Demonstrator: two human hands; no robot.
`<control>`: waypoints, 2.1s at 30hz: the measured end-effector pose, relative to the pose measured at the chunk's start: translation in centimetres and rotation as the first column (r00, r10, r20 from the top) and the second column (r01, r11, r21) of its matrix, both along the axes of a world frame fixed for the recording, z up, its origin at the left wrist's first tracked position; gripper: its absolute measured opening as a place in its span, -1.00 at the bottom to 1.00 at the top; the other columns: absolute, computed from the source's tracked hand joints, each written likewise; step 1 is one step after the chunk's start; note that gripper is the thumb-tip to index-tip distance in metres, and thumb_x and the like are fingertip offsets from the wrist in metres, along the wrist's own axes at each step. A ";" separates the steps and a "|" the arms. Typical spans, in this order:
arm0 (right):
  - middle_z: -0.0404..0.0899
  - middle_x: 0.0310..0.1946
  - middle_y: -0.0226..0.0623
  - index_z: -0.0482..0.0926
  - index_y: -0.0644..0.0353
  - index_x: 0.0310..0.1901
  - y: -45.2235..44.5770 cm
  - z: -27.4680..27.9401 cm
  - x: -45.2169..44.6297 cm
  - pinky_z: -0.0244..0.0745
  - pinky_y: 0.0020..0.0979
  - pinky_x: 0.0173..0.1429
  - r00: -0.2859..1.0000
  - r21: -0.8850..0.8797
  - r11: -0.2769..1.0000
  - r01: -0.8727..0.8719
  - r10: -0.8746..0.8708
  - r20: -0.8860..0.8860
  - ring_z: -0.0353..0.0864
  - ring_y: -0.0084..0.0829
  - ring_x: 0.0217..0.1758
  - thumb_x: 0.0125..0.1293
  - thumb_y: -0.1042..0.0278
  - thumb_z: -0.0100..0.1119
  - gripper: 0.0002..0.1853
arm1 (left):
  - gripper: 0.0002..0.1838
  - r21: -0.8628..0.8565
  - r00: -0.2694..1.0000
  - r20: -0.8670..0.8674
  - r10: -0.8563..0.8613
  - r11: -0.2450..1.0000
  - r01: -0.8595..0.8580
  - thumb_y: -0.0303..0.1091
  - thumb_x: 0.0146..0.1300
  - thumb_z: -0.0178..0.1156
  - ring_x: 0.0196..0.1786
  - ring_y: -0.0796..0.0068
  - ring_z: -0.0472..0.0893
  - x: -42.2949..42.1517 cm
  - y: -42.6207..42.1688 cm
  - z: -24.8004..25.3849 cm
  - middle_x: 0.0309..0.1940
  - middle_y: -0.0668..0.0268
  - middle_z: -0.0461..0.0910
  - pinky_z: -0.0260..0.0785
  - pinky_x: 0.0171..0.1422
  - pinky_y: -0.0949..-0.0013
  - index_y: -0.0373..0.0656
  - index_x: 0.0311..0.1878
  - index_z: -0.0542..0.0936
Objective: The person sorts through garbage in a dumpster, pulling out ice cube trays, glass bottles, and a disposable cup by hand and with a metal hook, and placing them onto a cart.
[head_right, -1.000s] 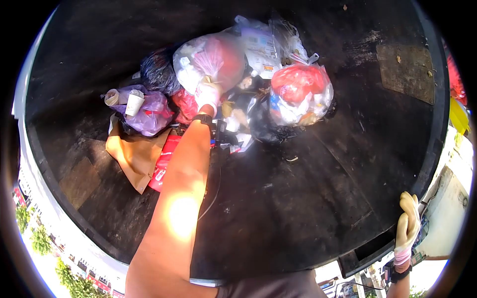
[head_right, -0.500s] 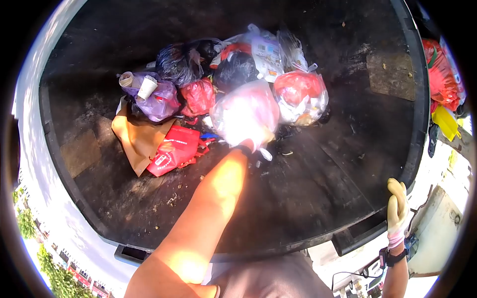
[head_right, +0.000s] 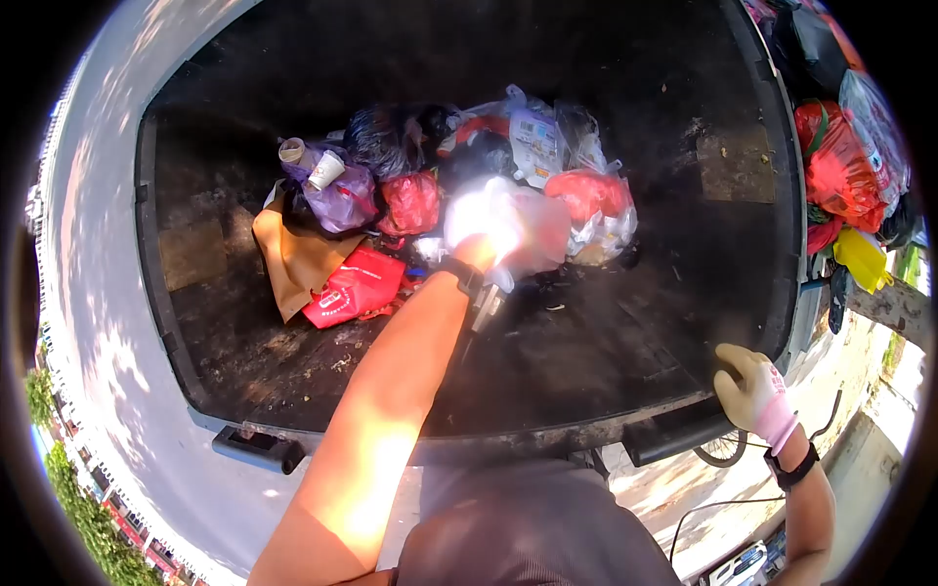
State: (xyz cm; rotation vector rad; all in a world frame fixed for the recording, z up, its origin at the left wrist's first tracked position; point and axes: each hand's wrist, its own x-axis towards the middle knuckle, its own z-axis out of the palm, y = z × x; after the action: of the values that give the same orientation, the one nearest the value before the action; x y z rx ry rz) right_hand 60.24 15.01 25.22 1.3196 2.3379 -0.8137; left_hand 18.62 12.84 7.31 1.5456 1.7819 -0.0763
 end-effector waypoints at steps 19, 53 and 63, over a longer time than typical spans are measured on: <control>0.73 0.25 0.05 0.57 0.14 0.42 9.3 -26.2 -21.1 0.61 -0.13 0.35 0.672 -0.510 0.736 -0.446 0.651 0.352 0.75 0.02 0.30 0.19 -0.13 0.53 -0.18 | -0.49 -0.054 0.928 0.149 -0.341 0.934 0.352 -0.26 0.34 0.44 0.50 0.06 0.61 27.6 1.1 -9.1 0.44 0.20 0.66 0.48 0.51 -0.09 -0.10 0.36 0.74; 0.83 -0.03 -0.04 0.83 0.11 -0.06 14.0 -24.1 -8.8 0.73 -0.12 0.18 0.601 -0.278 0.836 -0.473 0.537 0.592 0.83 0.01 0.07 0.23 0.40 0.38 -0.76 | -0.72 0.011 0.869 0.279 0.409 0.903 -0.429 -0.15 0.50 0.22 0.08 -0.10 0.77 8.6 1.8 -15.6 -0.02 -0.05 0.79 0.59 0.21 -0.02 -0.13 0.01 0.75; 0.54 0.45 0.10 0.49 0.11 0.49 10.2 -22.5 -12.9 0.39 -0.01 0.61 0.953 -0.156 0.940 -0.302 0.294 -0.074 0.49 0.14 0.53 0.30 0.18 0.34 -0.30 | -0.63 -0.130 0.702 0.577 0.418 0.895 -0.426 0.01 0.50 0.22 0.14 0.01 0.76 13.1 0.6 -14.8 0.06 0.04 0.80 0.57 0.28 0.05 -0.01 0.10 0.77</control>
State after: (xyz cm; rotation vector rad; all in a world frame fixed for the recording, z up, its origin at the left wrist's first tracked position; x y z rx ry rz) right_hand 47.30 25.21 2.67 0.8580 2.3695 -0.9263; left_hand 31.75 13.43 -7.53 0.9639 1.5583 0.5924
